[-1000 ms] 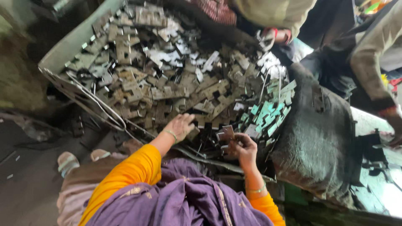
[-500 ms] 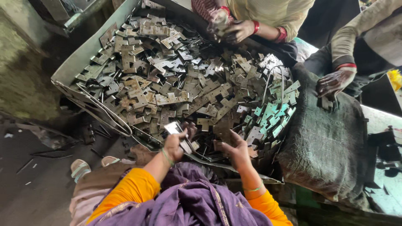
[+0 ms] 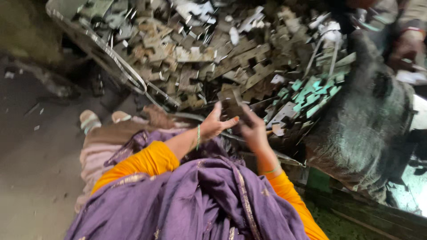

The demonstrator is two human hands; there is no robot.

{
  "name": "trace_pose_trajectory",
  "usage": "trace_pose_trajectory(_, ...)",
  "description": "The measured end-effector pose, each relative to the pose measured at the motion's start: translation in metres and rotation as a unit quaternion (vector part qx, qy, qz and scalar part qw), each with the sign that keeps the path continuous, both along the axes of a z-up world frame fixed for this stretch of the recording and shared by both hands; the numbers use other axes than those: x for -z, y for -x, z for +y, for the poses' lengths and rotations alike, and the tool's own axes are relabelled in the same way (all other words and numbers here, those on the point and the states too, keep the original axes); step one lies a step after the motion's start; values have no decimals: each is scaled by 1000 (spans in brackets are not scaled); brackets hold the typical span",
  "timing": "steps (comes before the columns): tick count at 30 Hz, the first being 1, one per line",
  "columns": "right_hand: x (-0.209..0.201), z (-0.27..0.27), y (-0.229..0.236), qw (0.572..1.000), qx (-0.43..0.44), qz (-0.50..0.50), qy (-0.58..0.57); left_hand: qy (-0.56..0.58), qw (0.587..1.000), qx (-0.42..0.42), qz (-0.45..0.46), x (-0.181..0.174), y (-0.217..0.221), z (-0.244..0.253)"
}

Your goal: The person sits on the floor and sorts small metal pieces from a large pile into a nearby container. They pick up pieces by hand, inspect them, and place them into a separate pile or container.

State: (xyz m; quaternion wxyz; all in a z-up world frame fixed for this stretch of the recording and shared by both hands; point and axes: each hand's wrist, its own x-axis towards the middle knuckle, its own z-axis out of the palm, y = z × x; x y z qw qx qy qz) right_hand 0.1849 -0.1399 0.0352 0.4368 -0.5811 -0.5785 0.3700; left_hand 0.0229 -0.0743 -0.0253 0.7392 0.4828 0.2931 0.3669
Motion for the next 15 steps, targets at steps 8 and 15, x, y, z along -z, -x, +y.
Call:
trace_pose_trajectory(8,-12,-23,-61,904,171,383,78,-419,706,-93,564,6,70,66)
trace_pose_trajectory(15,-39,-32,-82,892,197,407,2,-537,627,-122,551,29,91,100)
